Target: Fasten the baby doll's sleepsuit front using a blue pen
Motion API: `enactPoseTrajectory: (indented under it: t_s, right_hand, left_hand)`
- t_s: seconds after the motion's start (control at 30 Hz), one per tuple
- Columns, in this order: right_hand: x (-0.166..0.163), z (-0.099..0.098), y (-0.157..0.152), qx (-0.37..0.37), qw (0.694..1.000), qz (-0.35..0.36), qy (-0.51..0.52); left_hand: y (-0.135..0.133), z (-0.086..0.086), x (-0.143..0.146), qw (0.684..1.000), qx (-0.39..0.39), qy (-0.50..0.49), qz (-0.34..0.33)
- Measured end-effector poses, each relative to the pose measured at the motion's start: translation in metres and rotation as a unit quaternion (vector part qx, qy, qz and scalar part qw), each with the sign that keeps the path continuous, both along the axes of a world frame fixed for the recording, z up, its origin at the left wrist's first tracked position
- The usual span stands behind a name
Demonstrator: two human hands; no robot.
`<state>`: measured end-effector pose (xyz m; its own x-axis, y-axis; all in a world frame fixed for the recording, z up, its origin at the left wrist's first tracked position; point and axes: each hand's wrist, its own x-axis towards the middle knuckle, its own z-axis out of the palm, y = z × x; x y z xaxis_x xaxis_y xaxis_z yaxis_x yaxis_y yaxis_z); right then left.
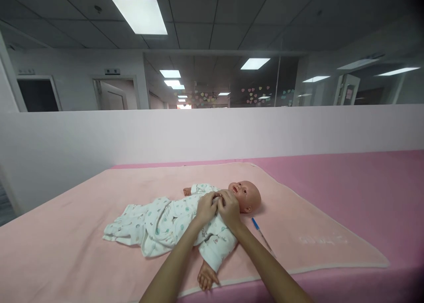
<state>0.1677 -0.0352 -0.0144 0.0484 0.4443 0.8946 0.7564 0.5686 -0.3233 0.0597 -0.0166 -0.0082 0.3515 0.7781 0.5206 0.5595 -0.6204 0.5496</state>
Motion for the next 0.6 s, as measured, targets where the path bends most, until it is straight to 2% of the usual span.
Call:
enactPoseTrajectory:
  t_s: [0.2, 0.6]
  right_hand:
    - [0.0076, -0.0079, 0.0026, -0.046, 0.997, 0.056, 0.035]
    - [0.0075, -0.0077, 0.0008, -0.019, 0.995, 0.082, 0.055]
  left_hand:
    - [-0.0028, 0.0025, -0.0010, 1.000, -0.004, -0.021, -0.014]
    - [-0.0032, 0.0029, -0.0008, 0.997, -0.025, -0.066, -0.023]
